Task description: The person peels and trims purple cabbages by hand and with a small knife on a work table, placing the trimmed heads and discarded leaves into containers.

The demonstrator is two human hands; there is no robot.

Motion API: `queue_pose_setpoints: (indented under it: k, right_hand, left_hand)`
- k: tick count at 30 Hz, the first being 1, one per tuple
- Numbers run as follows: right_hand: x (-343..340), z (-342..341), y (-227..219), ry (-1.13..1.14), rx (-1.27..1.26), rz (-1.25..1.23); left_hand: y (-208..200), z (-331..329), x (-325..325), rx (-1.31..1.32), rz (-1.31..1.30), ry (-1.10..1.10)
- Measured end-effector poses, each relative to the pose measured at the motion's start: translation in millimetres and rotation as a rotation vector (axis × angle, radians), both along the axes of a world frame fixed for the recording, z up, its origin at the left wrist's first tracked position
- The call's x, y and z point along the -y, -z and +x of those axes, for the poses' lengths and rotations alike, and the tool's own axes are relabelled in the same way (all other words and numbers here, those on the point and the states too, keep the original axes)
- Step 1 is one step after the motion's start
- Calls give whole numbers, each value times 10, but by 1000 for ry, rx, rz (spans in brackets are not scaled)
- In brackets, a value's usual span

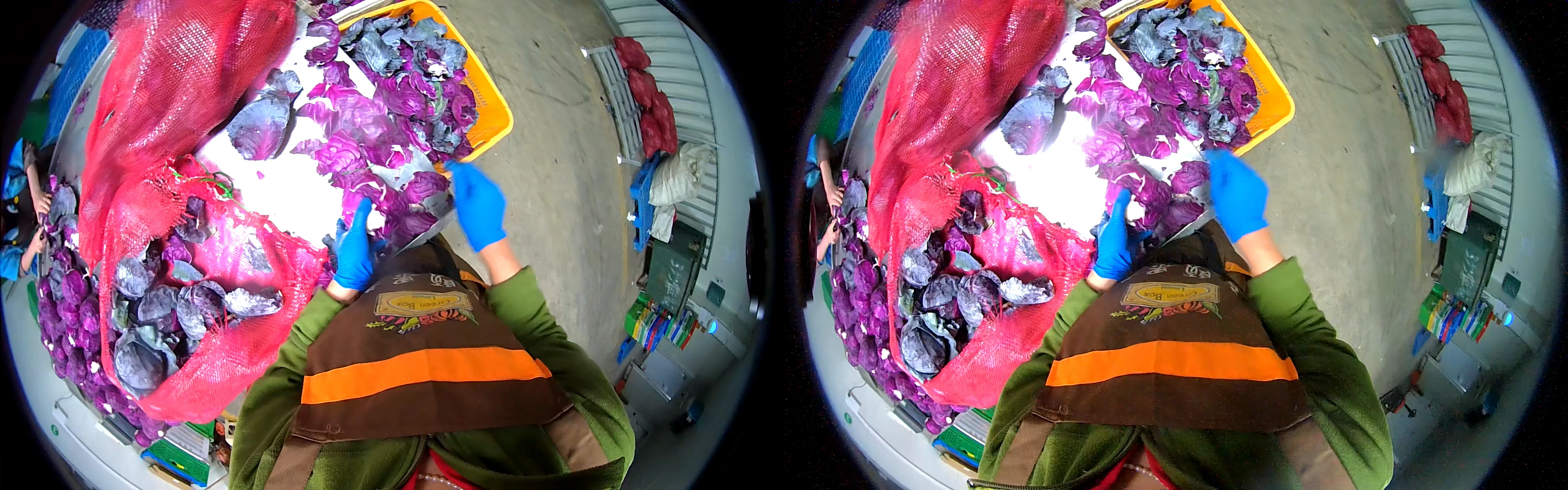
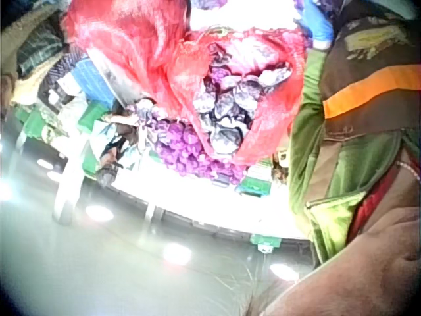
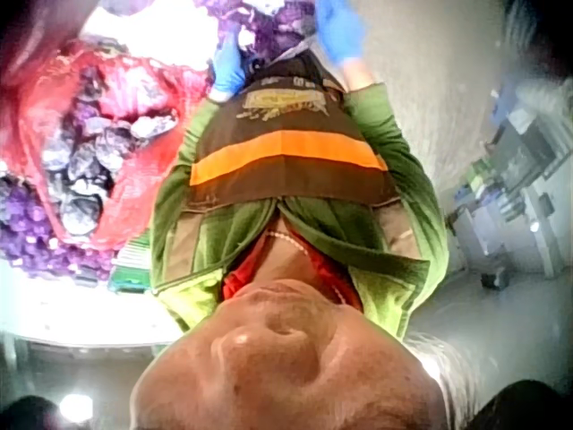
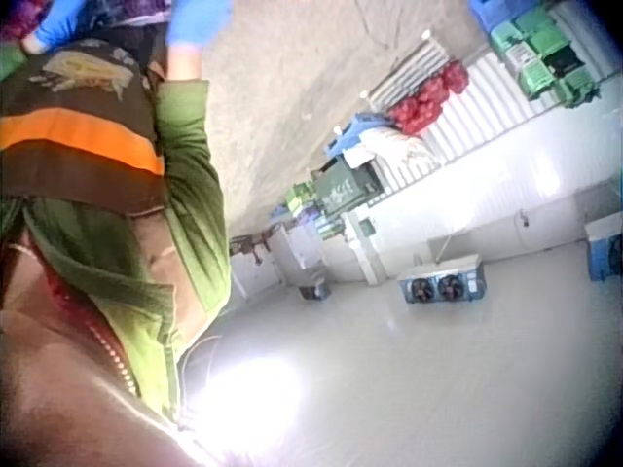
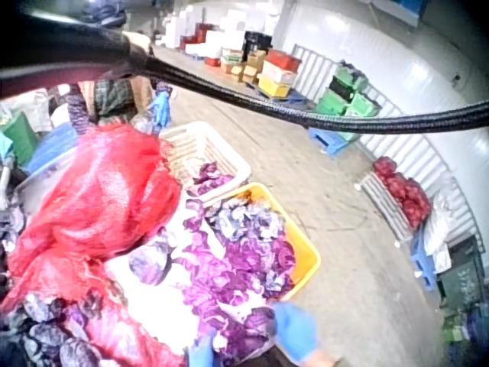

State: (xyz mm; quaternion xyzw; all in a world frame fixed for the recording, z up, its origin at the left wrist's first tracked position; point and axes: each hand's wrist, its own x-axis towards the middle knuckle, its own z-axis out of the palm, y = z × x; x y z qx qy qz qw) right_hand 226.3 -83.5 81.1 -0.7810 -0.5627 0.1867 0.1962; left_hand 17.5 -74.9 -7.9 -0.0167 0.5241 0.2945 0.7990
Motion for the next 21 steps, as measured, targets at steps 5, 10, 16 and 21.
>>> queue_pose_setpoints:
  k: [5, 10, 16, 21]
  right_hand:
    - [-223, -123, -34, -69, -404, -98]
    - [-226, -252, 291, -281, -275, -304]
    - [-312, -249, 397, -269, -177, -336]
    - [-388, 254, 729, -35, -101, -12]
  left_hand:
    - [-8, 20, 0, -83, 42, -38]
    - [-115, -23, -44, -147, -8, 48]
    - [-244, -44, -91, -118, 60, 40]
    - [-212, -256, -157, -21, 78, 42]
